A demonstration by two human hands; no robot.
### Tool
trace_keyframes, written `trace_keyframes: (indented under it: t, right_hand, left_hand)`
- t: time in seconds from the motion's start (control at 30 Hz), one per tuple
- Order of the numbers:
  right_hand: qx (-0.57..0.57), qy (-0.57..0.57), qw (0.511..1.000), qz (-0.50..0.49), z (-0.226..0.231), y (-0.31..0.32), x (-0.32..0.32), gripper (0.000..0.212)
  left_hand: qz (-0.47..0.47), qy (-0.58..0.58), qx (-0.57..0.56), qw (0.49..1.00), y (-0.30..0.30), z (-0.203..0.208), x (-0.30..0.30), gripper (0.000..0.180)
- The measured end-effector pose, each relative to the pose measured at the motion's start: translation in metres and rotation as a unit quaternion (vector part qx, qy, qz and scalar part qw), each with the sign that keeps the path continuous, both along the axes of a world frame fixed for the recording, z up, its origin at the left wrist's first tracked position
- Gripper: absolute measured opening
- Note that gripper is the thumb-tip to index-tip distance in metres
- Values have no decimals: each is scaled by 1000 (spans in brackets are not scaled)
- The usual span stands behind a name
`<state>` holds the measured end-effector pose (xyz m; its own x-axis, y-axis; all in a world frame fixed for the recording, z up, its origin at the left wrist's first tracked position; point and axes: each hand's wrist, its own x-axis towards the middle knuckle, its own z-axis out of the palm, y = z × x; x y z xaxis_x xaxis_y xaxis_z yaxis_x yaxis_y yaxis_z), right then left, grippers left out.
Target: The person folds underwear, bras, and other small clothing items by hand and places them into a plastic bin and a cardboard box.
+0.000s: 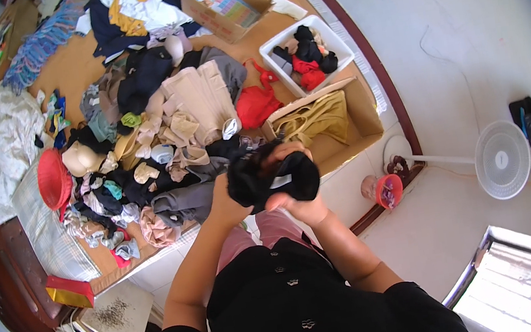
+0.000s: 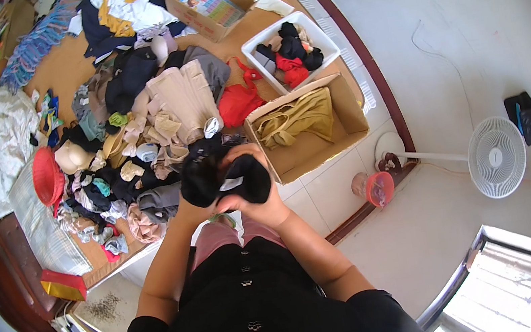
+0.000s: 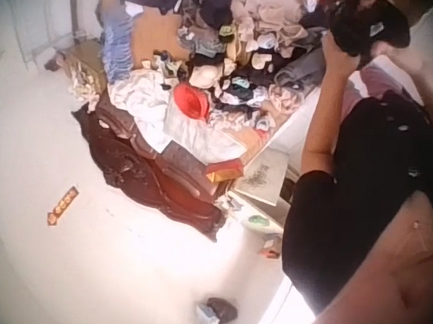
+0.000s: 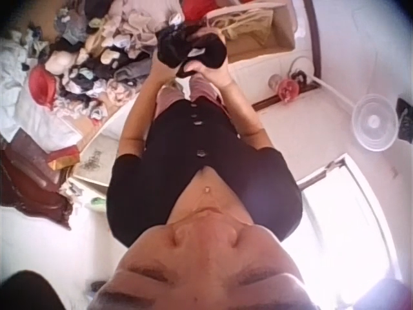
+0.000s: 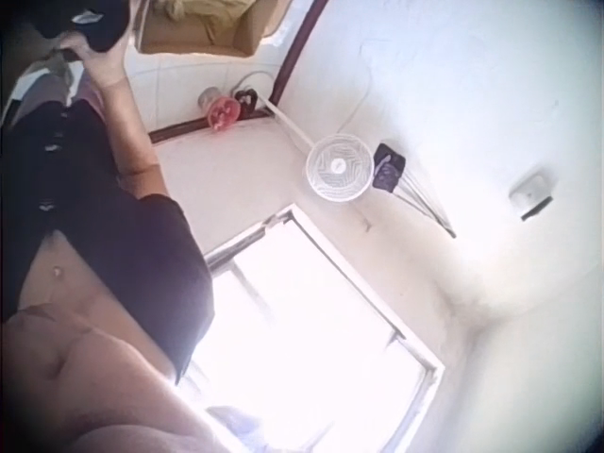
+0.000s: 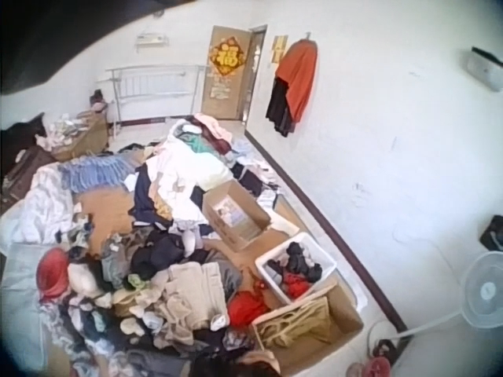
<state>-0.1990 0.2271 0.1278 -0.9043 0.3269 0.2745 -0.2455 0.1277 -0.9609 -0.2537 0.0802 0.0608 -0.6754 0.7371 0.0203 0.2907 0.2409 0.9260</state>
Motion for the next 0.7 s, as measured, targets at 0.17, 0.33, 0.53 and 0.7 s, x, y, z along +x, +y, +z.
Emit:
trace_keyframes:
  t: [0.17, 0.33, 0.53, 0.7]
  right_hand:
    - [-22, -68, 996, 52, -19, 4, 15, 100]
    - [-36, -114, 982, 148, -73, 13, 46, 63]
    - [-441, -91, 887, -103, -39, 90, 34, 26]
    - [-492, -3, 851, -187, -42, 174, 56, 28]
  left_hand:
    - [190, -215, 195, 938, 6, -20, 13, 37]
    - [-16, -169, 151, 974, 50, 39, 9, 95]
    - [-85, -84, 44, 992, 83, -3, 14, 89]
    - [-98, -58, -87, 990, 112, -77, 36, 50]
